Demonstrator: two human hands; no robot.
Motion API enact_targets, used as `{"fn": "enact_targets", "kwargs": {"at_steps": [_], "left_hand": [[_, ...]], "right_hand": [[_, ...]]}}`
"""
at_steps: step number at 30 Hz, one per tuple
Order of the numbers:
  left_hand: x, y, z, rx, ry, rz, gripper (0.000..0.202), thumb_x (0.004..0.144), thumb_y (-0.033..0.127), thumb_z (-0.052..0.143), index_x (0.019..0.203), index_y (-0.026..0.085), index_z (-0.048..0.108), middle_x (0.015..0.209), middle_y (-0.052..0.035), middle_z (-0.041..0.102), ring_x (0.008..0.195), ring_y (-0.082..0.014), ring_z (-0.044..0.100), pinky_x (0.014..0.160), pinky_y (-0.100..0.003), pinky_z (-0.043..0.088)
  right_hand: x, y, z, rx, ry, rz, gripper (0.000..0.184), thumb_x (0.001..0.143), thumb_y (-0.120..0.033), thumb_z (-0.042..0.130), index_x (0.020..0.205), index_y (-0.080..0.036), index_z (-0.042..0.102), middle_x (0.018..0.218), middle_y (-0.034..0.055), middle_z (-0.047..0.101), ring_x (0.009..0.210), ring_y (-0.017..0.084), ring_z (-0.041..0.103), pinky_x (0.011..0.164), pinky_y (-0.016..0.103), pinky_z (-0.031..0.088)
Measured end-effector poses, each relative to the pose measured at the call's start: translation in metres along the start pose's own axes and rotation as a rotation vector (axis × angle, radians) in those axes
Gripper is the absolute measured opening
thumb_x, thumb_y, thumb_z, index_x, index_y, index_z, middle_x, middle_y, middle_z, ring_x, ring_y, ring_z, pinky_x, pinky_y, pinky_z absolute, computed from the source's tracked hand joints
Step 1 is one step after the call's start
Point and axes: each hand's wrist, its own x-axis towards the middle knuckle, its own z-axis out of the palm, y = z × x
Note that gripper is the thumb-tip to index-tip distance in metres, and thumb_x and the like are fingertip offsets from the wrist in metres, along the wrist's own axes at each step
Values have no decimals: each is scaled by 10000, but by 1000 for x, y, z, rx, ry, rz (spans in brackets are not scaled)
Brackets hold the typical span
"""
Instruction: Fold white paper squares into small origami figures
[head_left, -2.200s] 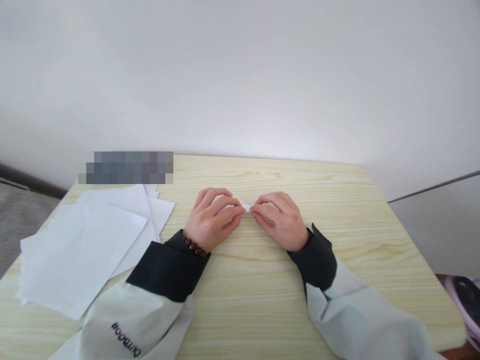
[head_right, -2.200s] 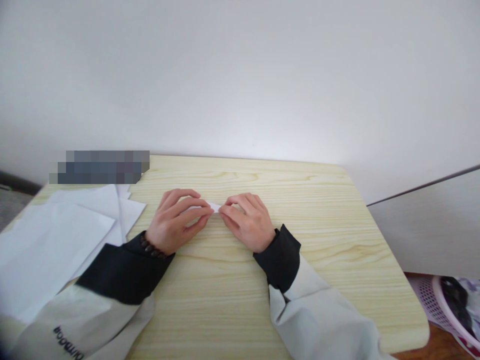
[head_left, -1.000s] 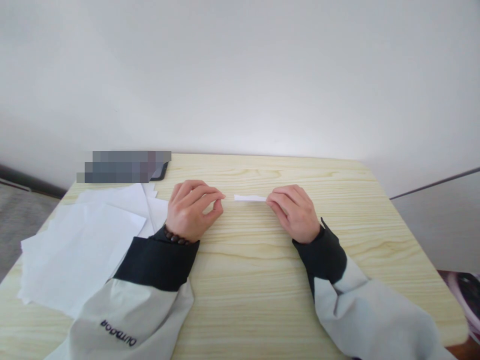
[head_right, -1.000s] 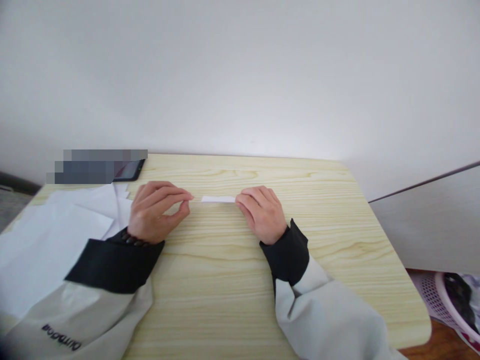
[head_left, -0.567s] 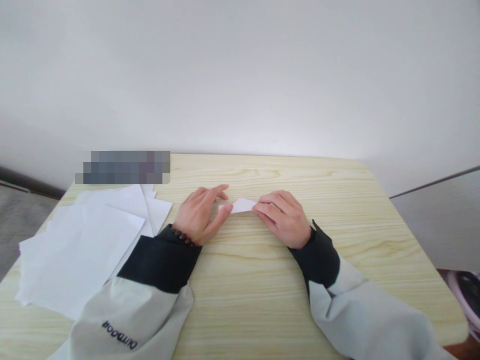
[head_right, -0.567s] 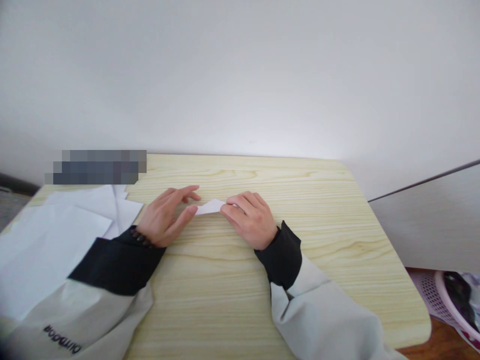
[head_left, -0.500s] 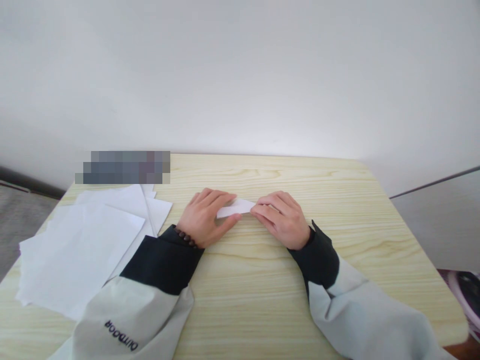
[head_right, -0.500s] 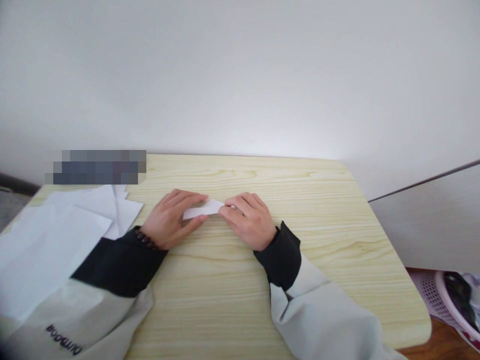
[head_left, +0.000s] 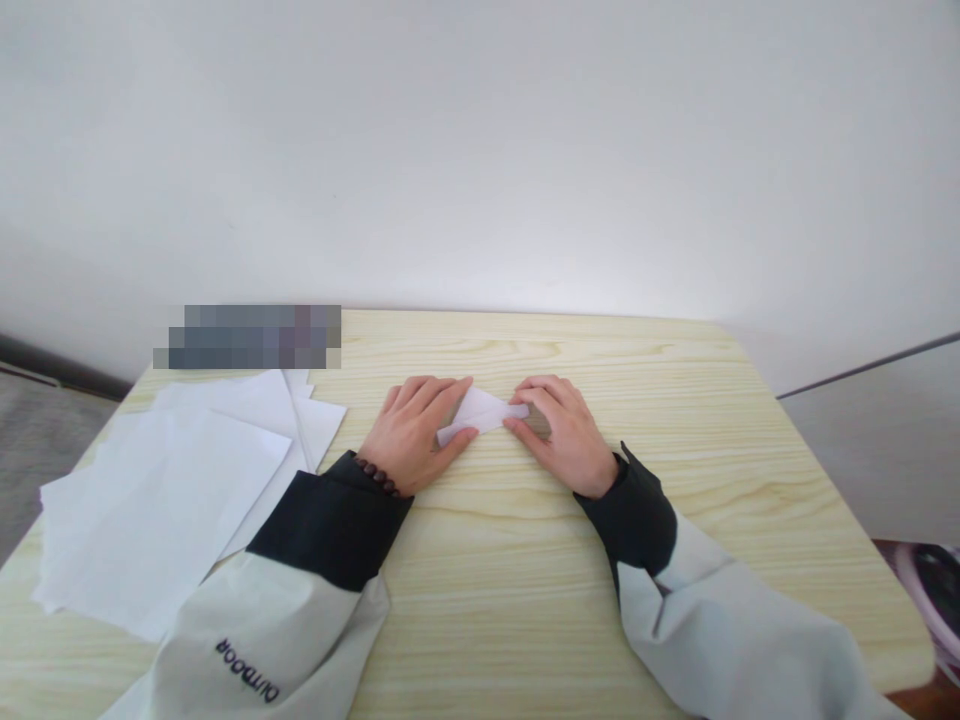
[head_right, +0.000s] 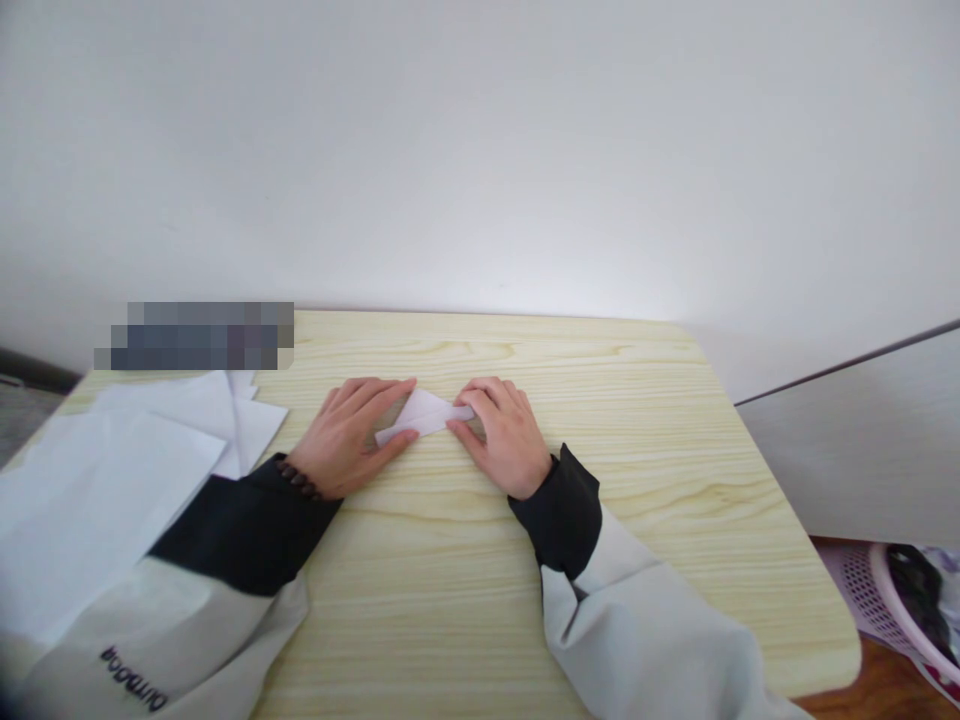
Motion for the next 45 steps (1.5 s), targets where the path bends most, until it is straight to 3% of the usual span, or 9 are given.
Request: {"fn": "enact_targets", "kwargs": {"at_steps": [3,8,12,19,24,30,35,39,45], "left_hand": [[1,0,-1,-53,32,52,467,841,345,532,1258,153,452,1070,-93,631,1006,-246,521,860,-405,424],[2,2,-5,-64,163,131,194,818,270,588,998,202,614,953,-61,639,952,-215,529,848,-365,436],[2,3,-7,-31,291,152,192,774,285,651,947,205,631,868,-59,615,854,-205,522,765,-349,452],[4,2,-7,-28,318,244,72,774,207,650,845,205,641,764,-25,652,749,-173,530,690,-309,427],[4,4,-8,6,303,236,38,788,183,625,808,205,649,771,-3,696,771,-174,548,699,-307,410],[3,12,-11,-67,255,72,105,762,228,602,838,172,647,717,-26,636,783,-194,548,713,-332,423],[2,14,-12,-285,125,-46,168,767,270,600,889,164,645,780,-32,620,731,-155,566,698,-292,461],[0,12,-10,-340,58,-51,166,785,298,603,888,175,647,781,-12,669,699,-135,584,672,-257,458],[-2,10,-8,-460,-24,-203,264,758,393,631,937,201,650,787,25,695,631,-101,601,581,-189,448]], "right_hand": [[1,-4,-3,51,19,-84,62,861,-230,534,877,-207,590,970,54,599,905,181,533,824,347,438],[1,-11,-9,-8,99,-203,82,850,-205,545,827,-210,623,970,59,601,830,162,523,762,333,450],[0,-13,-10,-46,164,-237,70,827,-187,577,803,-203,641,862,51,585,785,155,513,715,312,453],[2,-13,-9,-40,177,-276,60,815,-160,595,802,-196,642,823,44,610,729,138,517,682,292,454],[1,-11,-8,49,164,-265,105,828,-141,583,901,-202,628,875,49,635,785,146,559,716,299,483],[0,-11,-6,183,224,-176,199,846,-117,545,1021,-207,576,938,60,608,859,147,592,748,299,522],[0,-12,-5,198,246,-174,178,838,-119,556,991,-209,569,920,54,600,854,143,594,746,295,528],[1,-12,-5,199,239,-177,163,838,-108,552,966,-206,576,908,51,610,853,140,599,755,293,526],[-1,-10,-6,137,256,-148,147,834,-144,569,940,-229,628,952,55,596,864,152,594,757,314,531]]}}
